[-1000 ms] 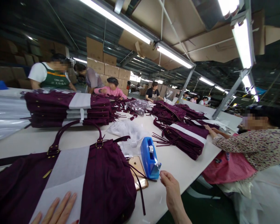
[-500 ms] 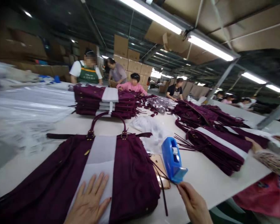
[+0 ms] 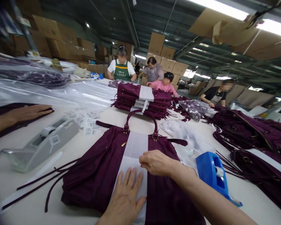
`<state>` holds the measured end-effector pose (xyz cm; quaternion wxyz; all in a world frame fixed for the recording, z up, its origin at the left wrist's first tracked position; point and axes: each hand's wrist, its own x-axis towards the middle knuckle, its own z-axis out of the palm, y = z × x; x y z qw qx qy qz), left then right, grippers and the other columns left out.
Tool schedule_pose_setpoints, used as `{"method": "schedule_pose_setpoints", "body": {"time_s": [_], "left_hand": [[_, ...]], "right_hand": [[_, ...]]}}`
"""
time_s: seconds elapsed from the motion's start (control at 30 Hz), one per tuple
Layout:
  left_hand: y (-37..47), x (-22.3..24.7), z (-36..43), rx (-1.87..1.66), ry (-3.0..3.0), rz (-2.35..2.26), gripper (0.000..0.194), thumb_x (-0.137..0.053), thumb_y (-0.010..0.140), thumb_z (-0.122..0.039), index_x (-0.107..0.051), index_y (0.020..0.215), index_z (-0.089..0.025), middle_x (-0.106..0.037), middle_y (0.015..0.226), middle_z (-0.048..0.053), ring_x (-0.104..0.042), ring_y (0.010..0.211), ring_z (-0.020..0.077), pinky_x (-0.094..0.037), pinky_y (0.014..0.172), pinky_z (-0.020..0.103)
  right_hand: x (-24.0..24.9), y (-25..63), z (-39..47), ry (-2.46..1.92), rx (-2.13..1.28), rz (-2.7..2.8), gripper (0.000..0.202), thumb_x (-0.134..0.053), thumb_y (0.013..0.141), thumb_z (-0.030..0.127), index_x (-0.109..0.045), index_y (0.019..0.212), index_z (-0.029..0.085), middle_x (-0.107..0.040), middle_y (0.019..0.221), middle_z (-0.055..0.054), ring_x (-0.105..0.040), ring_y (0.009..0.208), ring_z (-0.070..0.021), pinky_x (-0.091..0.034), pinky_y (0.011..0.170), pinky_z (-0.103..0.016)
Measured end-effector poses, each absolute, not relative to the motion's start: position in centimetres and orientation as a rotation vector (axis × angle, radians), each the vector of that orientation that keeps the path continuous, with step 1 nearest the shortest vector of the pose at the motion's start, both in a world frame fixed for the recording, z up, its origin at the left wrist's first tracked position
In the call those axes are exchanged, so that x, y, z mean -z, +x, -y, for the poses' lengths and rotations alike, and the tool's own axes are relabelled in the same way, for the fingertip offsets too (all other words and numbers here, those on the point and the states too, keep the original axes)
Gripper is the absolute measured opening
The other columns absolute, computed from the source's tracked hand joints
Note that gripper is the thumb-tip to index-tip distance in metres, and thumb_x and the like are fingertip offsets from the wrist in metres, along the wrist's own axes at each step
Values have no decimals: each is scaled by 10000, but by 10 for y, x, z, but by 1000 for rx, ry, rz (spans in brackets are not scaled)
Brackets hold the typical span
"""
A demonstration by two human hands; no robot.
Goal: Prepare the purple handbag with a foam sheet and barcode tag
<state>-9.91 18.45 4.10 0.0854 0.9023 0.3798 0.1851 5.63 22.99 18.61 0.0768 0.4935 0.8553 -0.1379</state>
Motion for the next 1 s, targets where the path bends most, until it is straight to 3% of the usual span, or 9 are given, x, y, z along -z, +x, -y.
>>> {"method": "schedule_pose_setpoints", "body": {"time_s": [0.3,0.53,0.73,0.93,1.0], "left_hand": [[-96,-29,-185,-647,2728,-1144,704,-464,767,-507,-216,1361,-224,-380,1340,175,-302,1252,360,-296,958,575],[-94,-19,-186,-713,2776,-1157,735,-457,754,-532,-206,1366,-213,-418,1312,173,-335,1230,359,-300,943,568],[-96,-19,-187,-689,2801,-1136,729,-442,766,-525,-188,1372,-208,-422,1312,162,-344,1225,352,-294,952,556],[-95,-24,-184,-715,2764,-1178,687,-436,776,-520,-240,1357,-210,-432,1308,153,-333,1237,341,-296,965,547],[-96,-27,-184,-695,2755,-1173,681,-439,778,-512,-241,1357,-211,-419,1319,153,-329,1240,338,-293,970,546]], "right_hand": [[-161,57,-274,1411,414,-2366,128,-527,780,148,-647,770,192,-648,752,-46,-577,711,-164,-343,615,-233],[-134,63,-297,1603,572,-2230,74,-669,653,183,-621,604,209,-558,557,27,-511,580,-129,-294,514,-222],[-119,78,-313,1867,622,-2068,316,-801,460,254,-593,688,183,-515,563,37,-462,526,-133,-288,460,-225],[-123,93,-314,1965,564,-2063,299,-799,484,204,-585,691,176,-564,616,18,-511,574,-148,-323,501,-230],[-131,90,-303,2010,445,-2114,229,-737,579,148,-593,757,155,-599,722,-29,-542,684,-176,-358,581,-244]]}}
